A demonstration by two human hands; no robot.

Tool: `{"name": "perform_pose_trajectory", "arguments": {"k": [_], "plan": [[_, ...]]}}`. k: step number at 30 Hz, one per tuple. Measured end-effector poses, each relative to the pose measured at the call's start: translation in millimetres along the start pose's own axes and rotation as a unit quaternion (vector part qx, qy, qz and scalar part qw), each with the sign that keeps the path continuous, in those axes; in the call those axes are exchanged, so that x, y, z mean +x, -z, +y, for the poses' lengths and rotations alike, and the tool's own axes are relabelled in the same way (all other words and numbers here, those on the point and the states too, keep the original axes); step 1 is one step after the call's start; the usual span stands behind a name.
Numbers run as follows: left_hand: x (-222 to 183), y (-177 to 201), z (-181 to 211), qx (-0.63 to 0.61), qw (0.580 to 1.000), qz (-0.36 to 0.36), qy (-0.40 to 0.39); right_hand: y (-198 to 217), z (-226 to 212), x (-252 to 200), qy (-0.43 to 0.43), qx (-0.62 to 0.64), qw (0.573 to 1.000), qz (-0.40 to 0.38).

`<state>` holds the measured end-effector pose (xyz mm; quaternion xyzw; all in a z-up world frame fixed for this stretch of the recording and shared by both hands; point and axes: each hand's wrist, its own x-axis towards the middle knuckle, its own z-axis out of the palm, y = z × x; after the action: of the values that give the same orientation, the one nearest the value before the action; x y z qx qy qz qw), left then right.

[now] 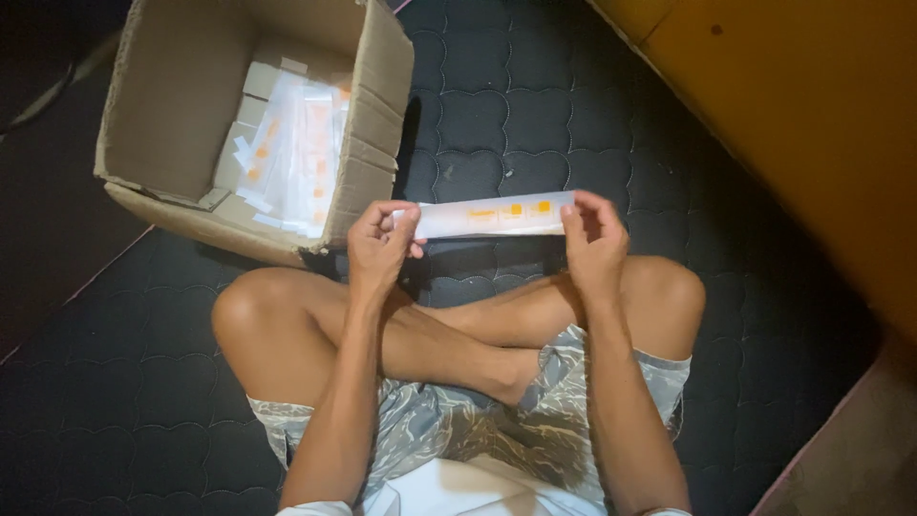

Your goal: The person folds individual plastic sleeves taken from a cardboard box while sitting on the floor.

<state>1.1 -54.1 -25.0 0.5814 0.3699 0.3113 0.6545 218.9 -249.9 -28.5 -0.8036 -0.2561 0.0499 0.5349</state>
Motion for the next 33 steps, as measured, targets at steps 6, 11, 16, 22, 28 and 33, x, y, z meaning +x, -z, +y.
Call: {"name": "perform_pose_trajectory", "arguments": {"k": [6,11,16,22,28,33], "plan": [[-0.5,-26.7,18.8,-0.008,0.999,-0.035,0.014,-13.5,-88.2,-2.2,0.376,-0.128,0.915,-0.070],[-10.7,-43.2,28.0,-0.044,0.995,-0.070,0.056,-36.6,-62.3,-9.7,0.344,-0.111,0.920,-0.151],[-20.2,-35.1,38.0,0.045,0.982,-0.144,-0.116,-17.1,-100.2,-18.2,0.074,0.099,0.948,-0.294],[-19.1,-47.7,36.7,0.117,0.961,-0.174,-0.178,-16.8,-94.7,-29.2,-0.033,0.130,0.930,-0.342],[-21.1,-52.2,54.7,0.117,0.968,-0.153,-0.163,-12.4,-63.1,-23.8,0.002,0.125,0.932,-0.340],[-23.1,-46.1,91.5,0.209,0.942,-0.243,-0.102,-8.9,-49.6,-5.7,0.049,0.141,0.954,-0.258]]}}
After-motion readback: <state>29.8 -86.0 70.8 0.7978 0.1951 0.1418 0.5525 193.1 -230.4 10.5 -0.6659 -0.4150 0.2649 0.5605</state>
